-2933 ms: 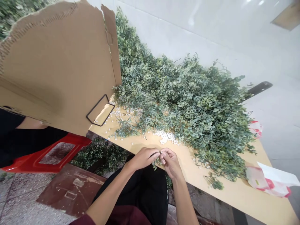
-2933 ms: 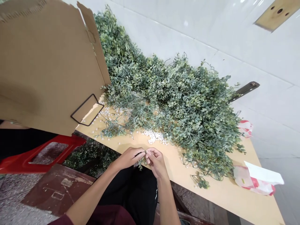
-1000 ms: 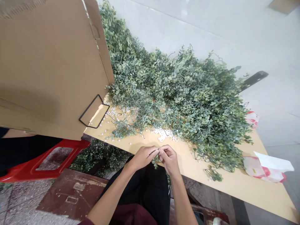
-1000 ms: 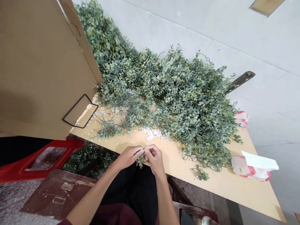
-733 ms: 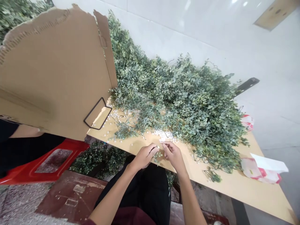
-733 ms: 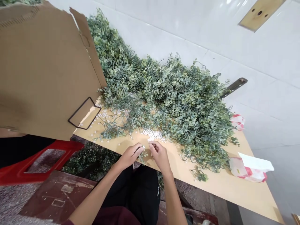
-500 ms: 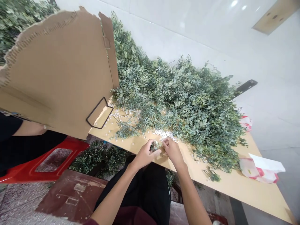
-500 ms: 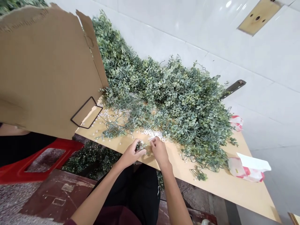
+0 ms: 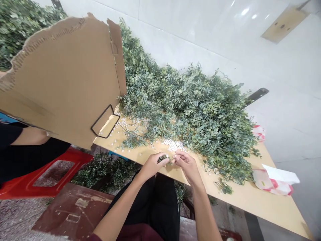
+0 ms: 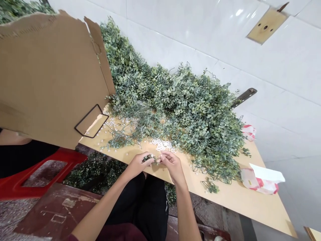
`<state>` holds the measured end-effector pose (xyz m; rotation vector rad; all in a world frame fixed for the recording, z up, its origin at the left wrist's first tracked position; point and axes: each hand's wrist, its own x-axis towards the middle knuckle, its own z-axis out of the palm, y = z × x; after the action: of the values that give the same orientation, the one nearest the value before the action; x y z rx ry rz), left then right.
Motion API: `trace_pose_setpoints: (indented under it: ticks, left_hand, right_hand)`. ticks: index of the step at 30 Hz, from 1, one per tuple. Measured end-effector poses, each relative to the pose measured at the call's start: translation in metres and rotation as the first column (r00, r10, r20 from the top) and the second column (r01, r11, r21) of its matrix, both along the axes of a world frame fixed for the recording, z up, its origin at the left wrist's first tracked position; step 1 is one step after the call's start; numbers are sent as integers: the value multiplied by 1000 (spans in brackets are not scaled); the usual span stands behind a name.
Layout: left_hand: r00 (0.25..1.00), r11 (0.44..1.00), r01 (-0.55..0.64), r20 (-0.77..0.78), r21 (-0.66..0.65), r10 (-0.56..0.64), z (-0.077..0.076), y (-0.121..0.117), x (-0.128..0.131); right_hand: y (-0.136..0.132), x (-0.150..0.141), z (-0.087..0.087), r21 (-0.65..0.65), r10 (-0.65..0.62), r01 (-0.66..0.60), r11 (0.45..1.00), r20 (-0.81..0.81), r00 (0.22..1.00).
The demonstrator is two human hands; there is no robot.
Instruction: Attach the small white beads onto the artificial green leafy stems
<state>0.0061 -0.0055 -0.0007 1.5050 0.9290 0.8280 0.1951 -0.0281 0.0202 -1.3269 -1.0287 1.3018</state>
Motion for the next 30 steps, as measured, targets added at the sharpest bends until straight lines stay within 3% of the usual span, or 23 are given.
trace_pose_setpoints:
  ticks: [7,13,30]
  left_hand:
    - [992,986,120,-57,115,-114,4,5,-2]
    - [991,980,80,-125,182,-58,-1,3,-3]
    - [991,976,99,-110,197,-78,-2,3,-2]
  right_hand:
    - [-18,-18,-25,-47,-133,125,991,-293,947]
    - [-19,-26,-22,30,-73,83,996,-252,965]
    - [-16,-20,-26,-44,8,-20,999,-257,966]
